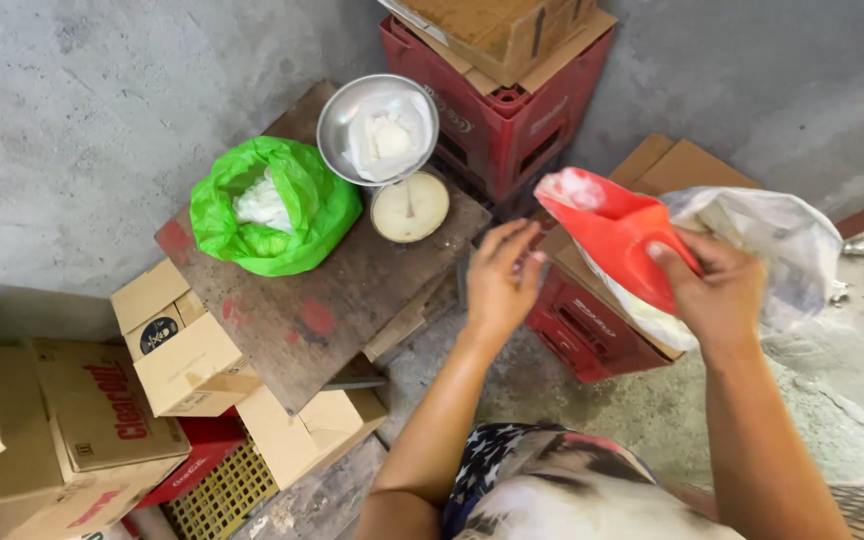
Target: Measure and package animal feed into plastic bags using a scale and scoop.
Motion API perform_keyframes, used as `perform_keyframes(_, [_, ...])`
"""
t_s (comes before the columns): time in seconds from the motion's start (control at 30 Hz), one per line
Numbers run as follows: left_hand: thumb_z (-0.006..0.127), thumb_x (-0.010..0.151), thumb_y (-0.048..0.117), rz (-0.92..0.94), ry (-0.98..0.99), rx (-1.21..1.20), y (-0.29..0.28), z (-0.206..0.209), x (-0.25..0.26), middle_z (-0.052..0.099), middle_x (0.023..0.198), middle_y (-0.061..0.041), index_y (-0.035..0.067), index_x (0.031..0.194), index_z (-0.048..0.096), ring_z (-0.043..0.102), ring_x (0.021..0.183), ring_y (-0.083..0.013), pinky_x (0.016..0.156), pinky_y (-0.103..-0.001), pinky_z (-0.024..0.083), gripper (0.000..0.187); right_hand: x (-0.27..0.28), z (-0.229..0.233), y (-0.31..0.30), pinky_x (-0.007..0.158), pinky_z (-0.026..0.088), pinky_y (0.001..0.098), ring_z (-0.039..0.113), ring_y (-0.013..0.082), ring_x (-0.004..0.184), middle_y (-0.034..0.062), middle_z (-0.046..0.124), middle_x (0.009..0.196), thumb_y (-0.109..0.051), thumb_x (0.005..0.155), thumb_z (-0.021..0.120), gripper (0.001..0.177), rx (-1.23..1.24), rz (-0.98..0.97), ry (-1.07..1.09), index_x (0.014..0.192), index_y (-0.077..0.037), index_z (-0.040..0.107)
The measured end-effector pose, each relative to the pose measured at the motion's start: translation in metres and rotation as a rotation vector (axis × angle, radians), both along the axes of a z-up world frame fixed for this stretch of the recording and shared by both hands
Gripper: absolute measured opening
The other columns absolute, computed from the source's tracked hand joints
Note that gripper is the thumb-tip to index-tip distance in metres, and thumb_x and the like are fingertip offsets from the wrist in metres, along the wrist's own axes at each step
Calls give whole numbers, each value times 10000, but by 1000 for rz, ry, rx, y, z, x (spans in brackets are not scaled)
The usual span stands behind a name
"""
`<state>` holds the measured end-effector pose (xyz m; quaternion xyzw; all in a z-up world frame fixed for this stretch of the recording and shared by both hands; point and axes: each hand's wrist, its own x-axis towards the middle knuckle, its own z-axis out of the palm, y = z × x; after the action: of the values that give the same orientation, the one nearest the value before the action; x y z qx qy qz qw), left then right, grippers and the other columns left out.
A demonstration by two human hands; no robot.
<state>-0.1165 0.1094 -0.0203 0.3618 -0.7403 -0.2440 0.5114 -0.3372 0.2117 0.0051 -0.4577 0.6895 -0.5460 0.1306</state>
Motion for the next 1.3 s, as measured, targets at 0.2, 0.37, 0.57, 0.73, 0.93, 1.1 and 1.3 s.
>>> perform_keyframes(0.2, [746,892,116,-167,-60,45,46,-17,-55,666,1317,-109,91,1269,700,666,1191,-335,1000,-392,536,380,-49,-34,80,796,542,253,675,75,866,100,779,1030,-144,971,810,262,70,-157,11,1201,-23,772])
perform_keyframes(0.37, [759,879,117,-254,-118,42,67,-26,-74,661,1316,-130,65,1270,697,657,1198,-337,1016,-400,533,399,-74,-50,114,795,562,342,732,218,858,169,769,1001,-235,939,802,315,237,-302,155,1198,-59,772])
perform_keyframes(0.57, [770,847,122,-322,-226,83,76,-33,-72,654,1328,-152,44,1265,695,645,1193,-354,999,-412,518,431,-83,-80,103,822,565,476,724,404,904,218,746,1007,-305,894,764,367,538,-344,287,1224,-144,765])
perform_keyframes(0.73, [765,868,130,-259,-217,84,67,-33,-58,650,1337,-151,47,1272,691,645,1210,-352,1011,-409,521,418,-102,-106,71,876,557,472,707,407,963,218,738,1074,-208,861,747,386,415,-231,392,1237,-122,759])
perform_keyframes(0.93, [761,854,126,-71,-163,71,18,-19,-3,652,1347,-165,62,1282,699,647,1202,-357,1010,-407,523,437,-56,-50,2,920,548,418,681,346,1024,166,692,1140,-126,848,771,425,53,-184,460,1270,-90,743])
perform_keyframes(1.1, [782,829,104,227,-185,-25,-50,-15,61,609,1392,-184,105,1284,702,617,1206,-377,1024,-450,493,462,11,-19,-83,849,541,371,663,297,1022,147,665,1181,-139,864,801,419,-68,127,354,1274,-101,726])
perform_keyframes(1.3, [776,774,61,431,-368,-145,-138,5,126,452,1525,-240,163,1327,697,502,1297,-421,1029,-508,416,568,98,-3,-211,803,576,342,682,258,1032,128,648,1279,-178,858,784,377,-43,376,179,1233,-185,741])
